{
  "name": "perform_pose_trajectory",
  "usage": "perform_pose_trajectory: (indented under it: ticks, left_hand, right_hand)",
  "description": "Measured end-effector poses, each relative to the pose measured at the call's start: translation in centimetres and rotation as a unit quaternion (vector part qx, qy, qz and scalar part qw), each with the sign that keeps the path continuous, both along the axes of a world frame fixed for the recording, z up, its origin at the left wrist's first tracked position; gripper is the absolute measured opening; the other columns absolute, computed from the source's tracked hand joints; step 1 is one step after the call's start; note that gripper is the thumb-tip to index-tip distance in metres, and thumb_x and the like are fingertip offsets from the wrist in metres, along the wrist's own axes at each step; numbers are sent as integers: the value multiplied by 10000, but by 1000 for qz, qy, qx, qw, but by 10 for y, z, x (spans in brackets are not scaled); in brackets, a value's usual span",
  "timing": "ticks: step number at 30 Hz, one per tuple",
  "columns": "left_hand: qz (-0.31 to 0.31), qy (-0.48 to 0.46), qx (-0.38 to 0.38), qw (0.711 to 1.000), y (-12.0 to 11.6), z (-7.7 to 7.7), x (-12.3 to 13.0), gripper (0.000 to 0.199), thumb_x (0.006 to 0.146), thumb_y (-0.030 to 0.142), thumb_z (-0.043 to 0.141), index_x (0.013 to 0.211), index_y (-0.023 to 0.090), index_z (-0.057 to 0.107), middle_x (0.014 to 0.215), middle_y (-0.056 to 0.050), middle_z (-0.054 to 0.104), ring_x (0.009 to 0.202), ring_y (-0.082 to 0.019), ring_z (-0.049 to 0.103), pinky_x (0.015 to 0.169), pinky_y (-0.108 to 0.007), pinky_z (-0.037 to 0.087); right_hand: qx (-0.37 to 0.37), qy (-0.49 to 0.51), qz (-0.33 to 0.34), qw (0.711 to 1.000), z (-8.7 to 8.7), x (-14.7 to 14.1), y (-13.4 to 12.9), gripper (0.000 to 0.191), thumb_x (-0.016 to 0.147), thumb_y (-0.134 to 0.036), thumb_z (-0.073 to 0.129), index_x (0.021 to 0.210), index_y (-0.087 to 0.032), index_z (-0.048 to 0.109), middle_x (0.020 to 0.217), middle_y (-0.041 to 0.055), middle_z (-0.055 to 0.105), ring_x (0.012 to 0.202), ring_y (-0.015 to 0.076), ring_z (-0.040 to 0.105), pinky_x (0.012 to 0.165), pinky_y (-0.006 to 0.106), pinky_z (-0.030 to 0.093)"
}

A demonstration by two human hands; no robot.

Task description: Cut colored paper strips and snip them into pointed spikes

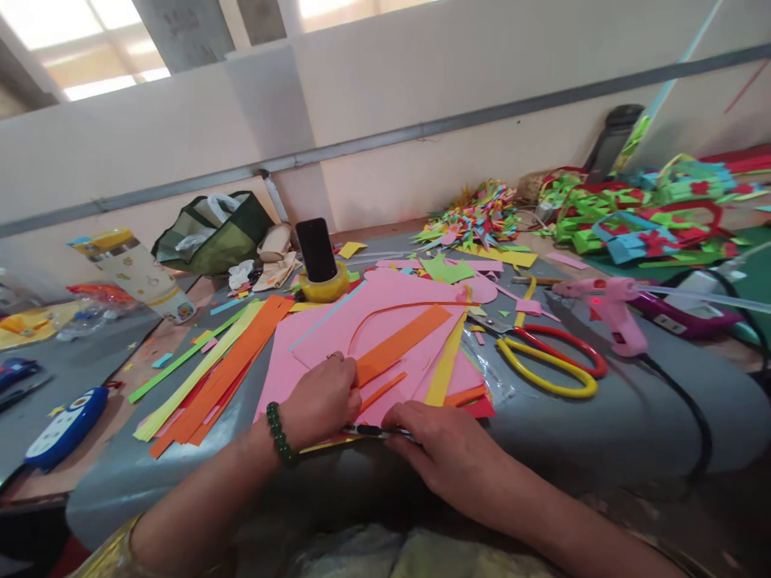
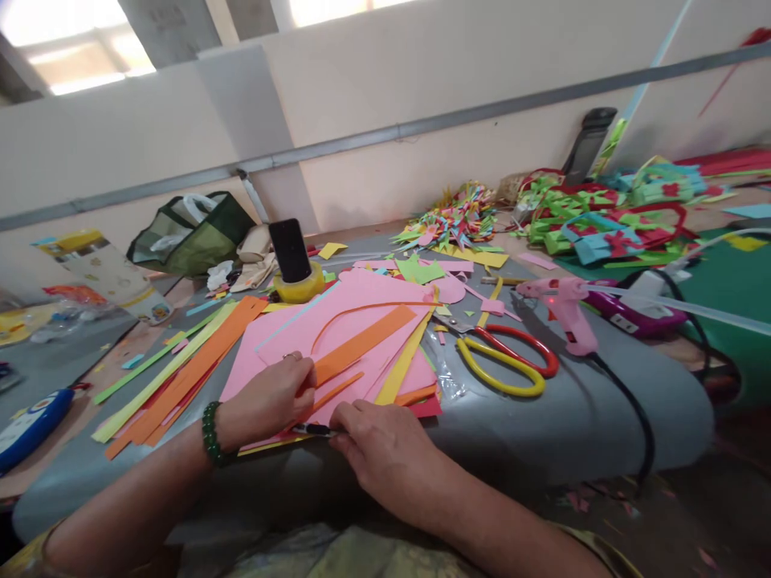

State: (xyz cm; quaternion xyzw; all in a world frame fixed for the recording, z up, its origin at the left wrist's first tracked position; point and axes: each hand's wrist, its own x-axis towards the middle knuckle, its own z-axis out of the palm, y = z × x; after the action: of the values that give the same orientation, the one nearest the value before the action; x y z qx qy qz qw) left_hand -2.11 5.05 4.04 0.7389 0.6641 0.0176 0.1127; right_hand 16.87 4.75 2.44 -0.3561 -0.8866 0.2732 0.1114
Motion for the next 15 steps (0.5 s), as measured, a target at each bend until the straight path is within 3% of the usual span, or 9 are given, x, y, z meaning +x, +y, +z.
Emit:
perform_pose_trajectory:
  ticks: [4,7,9,13,15]
  left_hand:
    - [20,-17,5,1000,1,2,3,154,777,87,394,830,182,503,799,-55,589,749,-179,546,656,-277,390]
    - [24,-53,-3,998,1,4,5,106,842,252,420,880,189,495,812,-49,600,720,-181,550,630,-278,388]
    - [4,-59,-9,998,1,3,8,187,819,368,487,879,191,501,832,-52,604,717,-187,549,609,-277,383]
    - [-16,-38,-3,999,4,-4,14,51,772,236,490,772,196,522,774,-37,610,688,-175,541,584,-267,358]
    - [-13,-33,0,999,5,-4,15,81,758,179,459,727,196,531,735,-29,614,667,-167,539,580,-266,352]
  right_hand:
    - [7,13,4,1000,0,1,1,129,866,-209,503,912,-202,623,855,18,669,711,152,606,606,237,398]
    - [10,8,3,1000,-1,1,1,149,863,-201,486,913,-196,627,855,30,675,692,154,605,591,237,387]
    - [7,11,7,1000,-1,0,1,158,854,-185,485,932,-194,623,868,37,677,711,158,610,595,236,384]
    - [15,4,2,1000,-4,-1,1,117,845,-184,493,873,-183,607,820,30,669,688,160,604,577,238,365]
    - [25,-3,-1,1000,-4,-1,1,99,840,-185,503,857,-185,600,804,22,665,677,161,598,571,241,352]
